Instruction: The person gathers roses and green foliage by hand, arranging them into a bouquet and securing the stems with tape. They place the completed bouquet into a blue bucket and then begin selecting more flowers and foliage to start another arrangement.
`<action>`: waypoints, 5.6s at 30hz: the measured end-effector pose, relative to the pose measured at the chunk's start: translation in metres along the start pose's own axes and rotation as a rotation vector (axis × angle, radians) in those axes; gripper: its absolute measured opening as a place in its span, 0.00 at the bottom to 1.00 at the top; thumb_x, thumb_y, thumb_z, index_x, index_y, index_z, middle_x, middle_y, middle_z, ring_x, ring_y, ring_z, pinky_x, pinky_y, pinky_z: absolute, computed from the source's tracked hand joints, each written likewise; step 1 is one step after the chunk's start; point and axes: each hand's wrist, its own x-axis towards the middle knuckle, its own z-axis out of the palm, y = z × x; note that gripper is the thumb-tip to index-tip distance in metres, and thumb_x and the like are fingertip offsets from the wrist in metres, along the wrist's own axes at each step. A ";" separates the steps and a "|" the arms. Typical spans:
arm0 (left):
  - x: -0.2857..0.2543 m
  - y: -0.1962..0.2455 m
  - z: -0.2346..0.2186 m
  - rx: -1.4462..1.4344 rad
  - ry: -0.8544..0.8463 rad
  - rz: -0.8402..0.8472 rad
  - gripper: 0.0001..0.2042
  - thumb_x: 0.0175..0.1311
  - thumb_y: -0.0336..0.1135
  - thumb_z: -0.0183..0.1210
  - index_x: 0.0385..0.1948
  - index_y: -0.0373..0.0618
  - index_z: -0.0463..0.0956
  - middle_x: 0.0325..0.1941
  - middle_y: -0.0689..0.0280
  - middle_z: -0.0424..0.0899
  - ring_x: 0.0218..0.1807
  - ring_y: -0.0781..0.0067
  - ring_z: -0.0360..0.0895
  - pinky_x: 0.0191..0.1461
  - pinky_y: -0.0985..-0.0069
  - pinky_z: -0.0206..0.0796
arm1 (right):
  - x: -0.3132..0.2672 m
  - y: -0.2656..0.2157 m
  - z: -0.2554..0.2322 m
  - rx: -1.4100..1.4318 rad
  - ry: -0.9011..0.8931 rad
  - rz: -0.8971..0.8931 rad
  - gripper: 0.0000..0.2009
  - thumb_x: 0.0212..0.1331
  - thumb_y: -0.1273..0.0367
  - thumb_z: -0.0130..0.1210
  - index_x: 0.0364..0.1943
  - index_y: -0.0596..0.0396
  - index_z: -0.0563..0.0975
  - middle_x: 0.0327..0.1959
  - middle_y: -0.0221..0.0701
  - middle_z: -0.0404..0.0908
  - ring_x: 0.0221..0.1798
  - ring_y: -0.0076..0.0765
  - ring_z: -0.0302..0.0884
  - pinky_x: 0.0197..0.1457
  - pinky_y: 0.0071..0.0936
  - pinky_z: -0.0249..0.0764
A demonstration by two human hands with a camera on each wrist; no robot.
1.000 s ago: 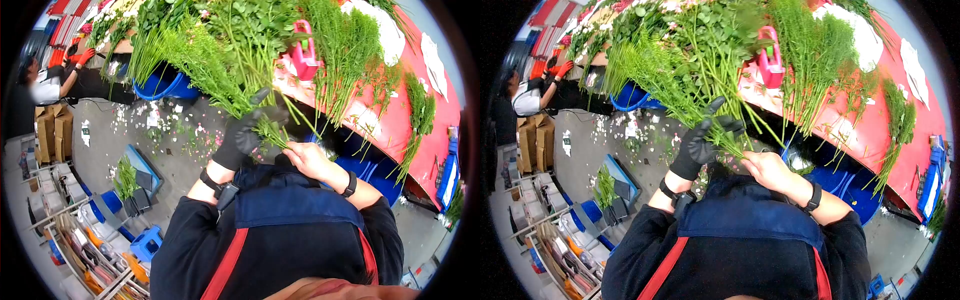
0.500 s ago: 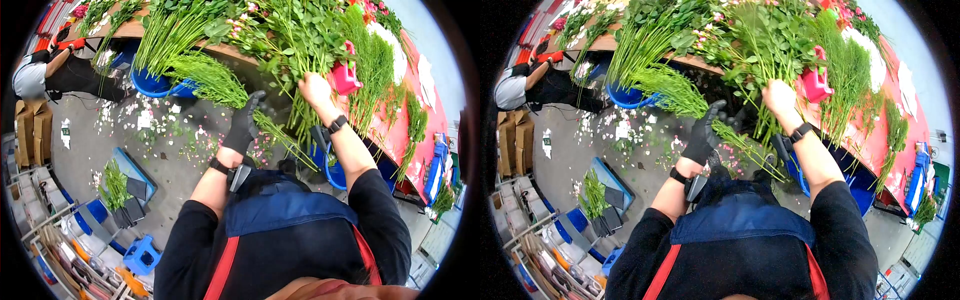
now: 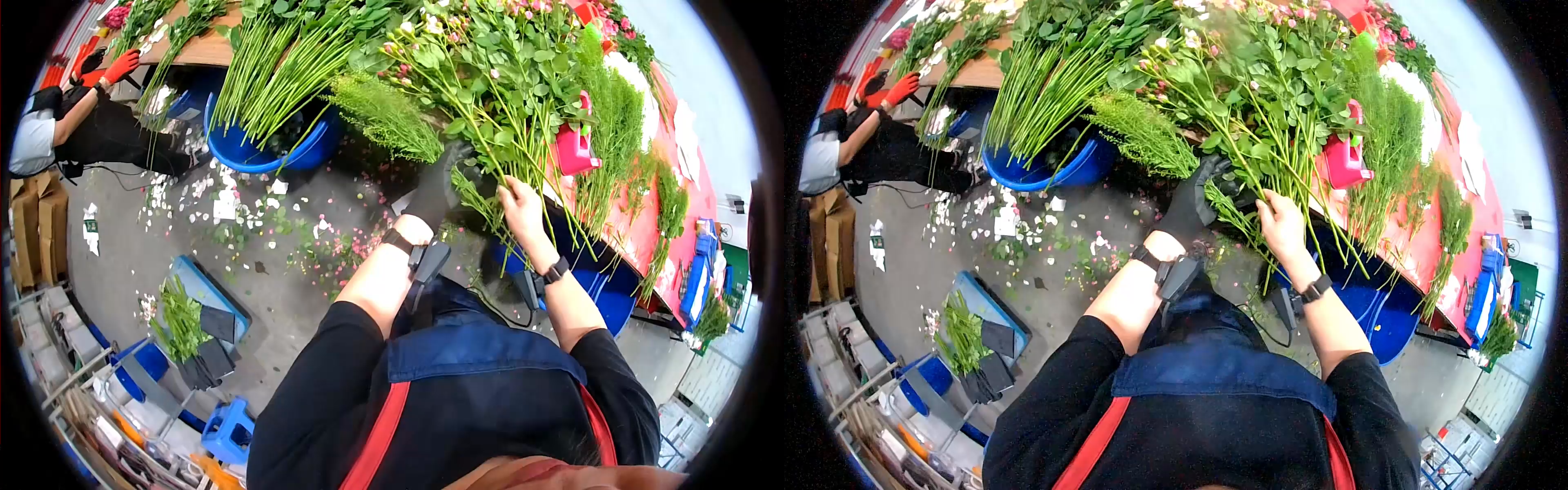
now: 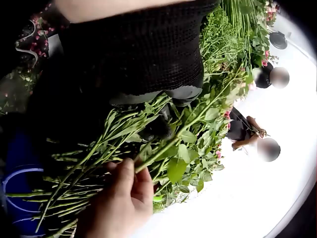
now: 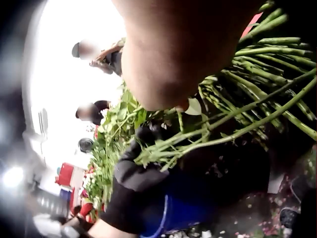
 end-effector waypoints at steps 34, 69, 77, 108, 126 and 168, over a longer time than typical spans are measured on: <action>-0.099 -0.015 0.041 0.029 -0.138 -0.060 0.14 0.68 0.30 0.45 0.51 0.33 0.69 0.51 0.53 0.77 0.51 0.62 0.77 0.60 0.65 0.69 | -0.026 -0.038 -0.075 0.444 -0.224 -0.130 0.12 0.53 0.70 0.63 0.39 0.60 0.76 0.35 0.39 0.81 0.37 0.39 0.81 0.41 0.29 0.75; -0.229 0.366 -0.025 0.212 0.023 0.215 0.15 0.69 0.42 0.50 0.49 0.44 0.66 0.21 0.72 0.63 0.30 0.70 0.70 0.51 0.65 0.65 | 0.336 -0.290 0.245 0.013 -0.197 0.455 0.20 0.53 0.56 0.52 0.30 0.62 0.80 0.35 0.53 0.80 0.44 0.59 0.77 0.49 0.45 0.72; -0.224 0.397 -0.030 0.233 0.124 0.151 0.15 0.71 0.44 0.48 0.48 0.44 0.69 0.18 0.73 0.61 0.28 0.70 0.69 0.45 0.65 0.67 | 0.333 -0.311 0.251 0.000 -0.105 0.508 0.07 0.48 0.71 0.52 0.25 0.56 0.81 0.26 0.46 0.80 0.32 0.52 0.80 0.38 0.42 0.76; -0.174 0.372 0.003 0.355 -0.023 -0.063 0.16 0.67 0.41 0.53 0.52 0.43 0.70 0.24 0.71 0.65 0.32 0.71 0.70 0.44 0.71 0.68 | 0.225 -0.187 0.097 0.536 0.198 0.915 0.10 0.57 0.66 0.60 0.27 0.60 0.78 0.21 0.29 0.78 0.18 0.21 0.72 0.19 0.22 0.68; -0.107 0.339 0.042 0.215 -0.065 -0.126 0.13 0.68 0.40 0.52 0.48 0.44 0.71 0.22 0.73 0.67 0.28 0.70 0.69 0.45 0.61 0.69 | 0.297 -0.181 -0.202 -0.492 0.081 0.646 0.16 0.52 0.57 0.60 0.19 0.55 0.80 0.14 0.28 0.76 0.14 0.25 0.68 0.21 0.29 0.66; -0.092 0.073 0.139 0.516 0.022 -0.206 0.17 0.62 0.37 0.59 0.51 0.41 0.75 0.40 0.60 0.83 0.38 0.67 0.82 0.41 0.70 0.77 | 0.007 -0.117 -0.091 1.101 0.066 0.481 0.15 0.60 0.76 0.55 0.51 0.64 0.76 0.46 0.32 0.81 0.45 0.23 0.78 0.51 0.19 0.72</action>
